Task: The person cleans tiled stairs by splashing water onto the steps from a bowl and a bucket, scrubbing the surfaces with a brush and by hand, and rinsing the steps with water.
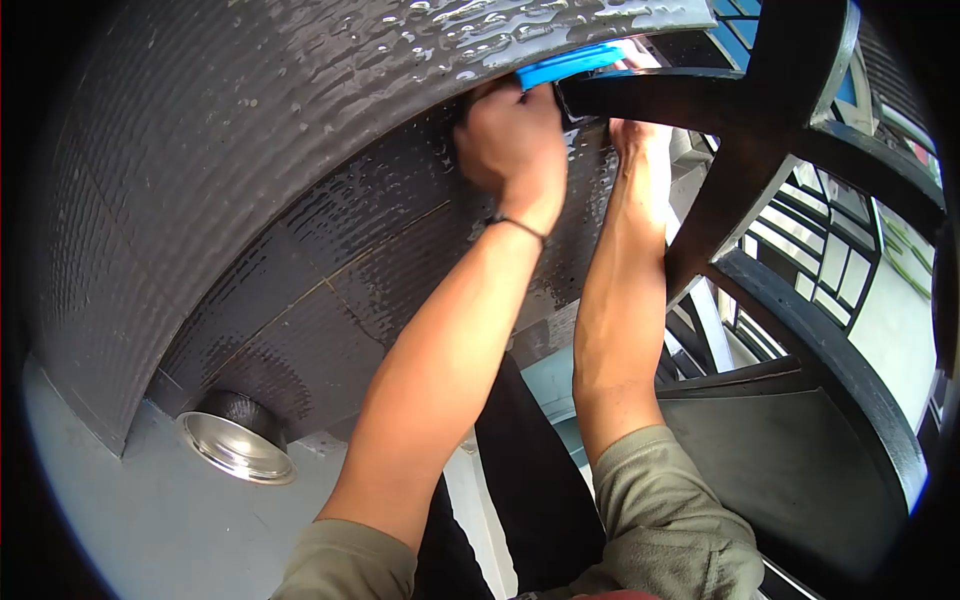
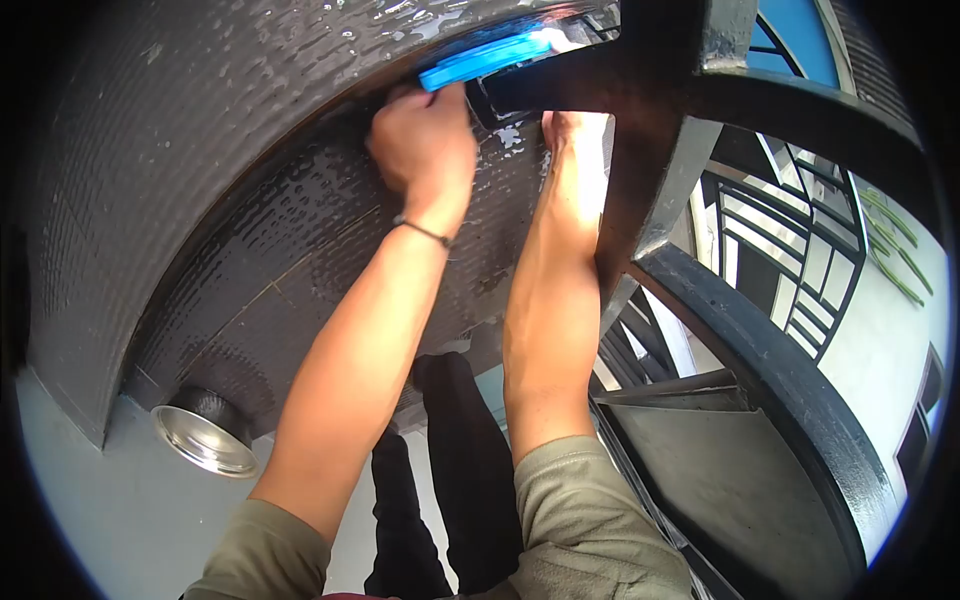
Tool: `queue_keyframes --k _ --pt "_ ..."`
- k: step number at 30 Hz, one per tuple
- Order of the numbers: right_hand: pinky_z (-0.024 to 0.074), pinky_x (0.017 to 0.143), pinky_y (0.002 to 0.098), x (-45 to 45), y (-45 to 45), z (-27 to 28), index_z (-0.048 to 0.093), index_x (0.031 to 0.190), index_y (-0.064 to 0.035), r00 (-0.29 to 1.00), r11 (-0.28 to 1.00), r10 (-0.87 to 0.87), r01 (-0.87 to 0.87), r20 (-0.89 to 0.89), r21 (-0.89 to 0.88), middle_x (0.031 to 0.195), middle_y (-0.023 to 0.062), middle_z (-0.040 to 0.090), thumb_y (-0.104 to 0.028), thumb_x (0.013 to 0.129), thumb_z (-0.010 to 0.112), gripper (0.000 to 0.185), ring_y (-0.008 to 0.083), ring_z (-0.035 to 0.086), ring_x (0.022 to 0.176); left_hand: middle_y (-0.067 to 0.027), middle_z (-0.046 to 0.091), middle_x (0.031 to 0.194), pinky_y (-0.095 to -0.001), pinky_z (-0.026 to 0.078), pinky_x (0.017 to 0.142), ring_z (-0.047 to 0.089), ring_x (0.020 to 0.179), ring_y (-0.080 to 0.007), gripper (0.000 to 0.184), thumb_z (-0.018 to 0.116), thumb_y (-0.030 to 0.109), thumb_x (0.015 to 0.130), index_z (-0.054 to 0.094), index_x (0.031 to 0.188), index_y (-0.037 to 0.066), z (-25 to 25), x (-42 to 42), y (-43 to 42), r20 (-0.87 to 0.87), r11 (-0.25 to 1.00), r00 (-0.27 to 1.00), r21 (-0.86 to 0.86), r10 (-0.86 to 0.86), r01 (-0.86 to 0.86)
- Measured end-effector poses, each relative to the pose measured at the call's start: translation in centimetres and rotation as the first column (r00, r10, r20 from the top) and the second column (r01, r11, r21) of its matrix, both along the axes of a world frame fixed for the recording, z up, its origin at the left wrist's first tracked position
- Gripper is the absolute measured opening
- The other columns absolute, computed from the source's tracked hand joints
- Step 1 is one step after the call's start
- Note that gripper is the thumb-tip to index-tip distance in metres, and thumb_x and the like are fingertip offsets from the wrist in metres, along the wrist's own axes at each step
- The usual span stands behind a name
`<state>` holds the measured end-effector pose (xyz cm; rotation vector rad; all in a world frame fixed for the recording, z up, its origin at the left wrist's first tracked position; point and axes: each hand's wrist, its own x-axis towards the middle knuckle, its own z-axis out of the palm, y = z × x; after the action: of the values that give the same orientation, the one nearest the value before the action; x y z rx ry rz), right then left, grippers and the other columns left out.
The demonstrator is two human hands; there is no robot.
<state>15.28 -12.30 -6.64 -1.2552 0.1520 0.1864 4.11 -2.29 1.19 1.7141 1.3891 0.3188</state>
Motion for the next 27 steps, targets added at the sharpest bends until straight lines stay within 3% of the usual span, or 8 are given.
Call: queue_keyframes --k 3,5,12,13,15,17,21,27 --pt "0.0529 0.083 0.0309 -0.6 1.0 2.1 0.070 0.104 -0.0005 0.973 0.942 0.223 -0.229 -0.054 -0.244 0.105 0.0132 0.070 -0.019 0.087 0.071 0.025 0.0190 0.067 0.091 -0.0138 0.071 0.080 -0.0337 0.052 0.068 0.068 0.072 -0.0271 0.024 0.078 0.025 0.083 0.074 0.093 0.003 0.5 -3.5 2.1 0.125 0.986 0.988 -0.148 0.095 -0.076" --pt "0.0533 0.081 0.0301 0.0 0.8 2.1 0.070 0.104 -0.0009 0.932 0.928 0.305 -0.337 -0.195 -0.159 0.098 0.0135 0.072 -0.019 0.087 0.071 0.025 0.0191 0.069 0.085 -0.0122 0.071 0.086 -0.0334 0.052 0.067 0.067 0.076 -0.0236 0.019 0.077 0.018 0.085 0.072 0.095 0.002 -1.7 -4.4 1.4 0.264 0.968 0.964 0.246 -0.020 -0.048" --pt "0.0450 0.069 0.0278 -9.7 1.1 4.8 0.062 0.095 0.0020 0.908 0.650 -0.107 0.371 0.404 -0.663 0.080 0.0044 0.061 -0.007 0.093 0.061 0.009 0.0114 0.053 0.070 -0.0138 0.069 0.100 -0.0283 0.050 0.056 0.066 0.079 -0.0215 0.010 0.071 -0.003 0.084 0.065 0.092 0.000 0.7 -9.4 1.2 0.340 0.887 0.930 0.461 -0.138 -0.037" --pt "0.0480 0.077 0.0347 -12.8 1.3 4.9 0.061 0.086 0.0023 0.910 0.638 -0.082 0.361 0.406 -0.681 0.082 0.0117 0.063 0.000 0.089 0.059 0.005 0.0260 0.059 0.074 -0.0148 0.069 0.098 -0.0294 0.049 0.054 0.065 0.076 -0.0220 0.011 0.072 -0.002 0.082 0.063 0.090 0.000 0.5 -11.0 1.1 0.356 0.890 0.926 0.454 -0.128 -0.051" --pt "0.0485 0.076 0.0347 -17.5 1.5 6.2 0.063 0.095 0.0026 0.847 0.704 0.324 0.082 0.422 -0.705 0.091 0.0124 0.063 -0.010 0.090 0.064 0.014 0.0241 0.060 0.078 -0.0159 0.068 0.098 -0.0296 0.050 0.056 0.065 0.075 -0.0238 0.010 0.069 -0.004 0.082 0.062 0.089 -0.001 1.4 -14.2 0.3 0.206 0.850 0.948 0.517 -0.242 0.104" --pt "0.0479 0.063 0.0304 -21.8 2.0 8.2 0.061 0.103 0.0014 0.917 0.834 0.385 -0.393 -0.103 -0.388 0.093 0.0107 0.060 -0.015 0.087 0.069 0.024 0.0172 0.059 0.075 -0.0167 0.069 0.096 -0.0339 0.051 0.059 0.064 0.073 -0.0262 0.009 0.068 -0.002 0.083 0.062 0.089 -0.001 1.2 -16.8 -0.7 0.169 0.791 0.903 0.562 -0.394 0.240" --pt "0.0484 0.077 0.0408 -21.0 4.5 8.9 0.055 0.110 0.0033 0.855 0.637 0.449 -0.102 0.259 -0.764 0.102 0.0199 0.056 -0.020 0.080 0.078 0.044 0.0334 0.058 0.088 -0.0155 0.069 0.107 -0.0317 0.051 0.068 0.066 0.085 -0.0246 0.019 0.067 0.001 0.086 0.062 0.104 -0.002 0.1 -20.4 -0.8 0.216 0.919 0.946 0.363 -0.242 0.153" --pt "0.0345 0.099 0.0560 -19.8 12.4 5.3 0.046 0.128 0.0052 0.670 0.517 0.448 0.346 0.592 -0.783 0.129 0.0282 0.045 -0.032 0.083 0.072 0.064 0.0438 0.043 0.118 -0.0218 0.044 0.148 -0.0491 0.032 0.111 0.042 0.135 -0.0384 0.065 0.070 0.022 0.086 0.044 0.141 -0.002 0.5 -29.8 3.4 -0.357 0.766 0.865 0.421 -0.353 0.486"
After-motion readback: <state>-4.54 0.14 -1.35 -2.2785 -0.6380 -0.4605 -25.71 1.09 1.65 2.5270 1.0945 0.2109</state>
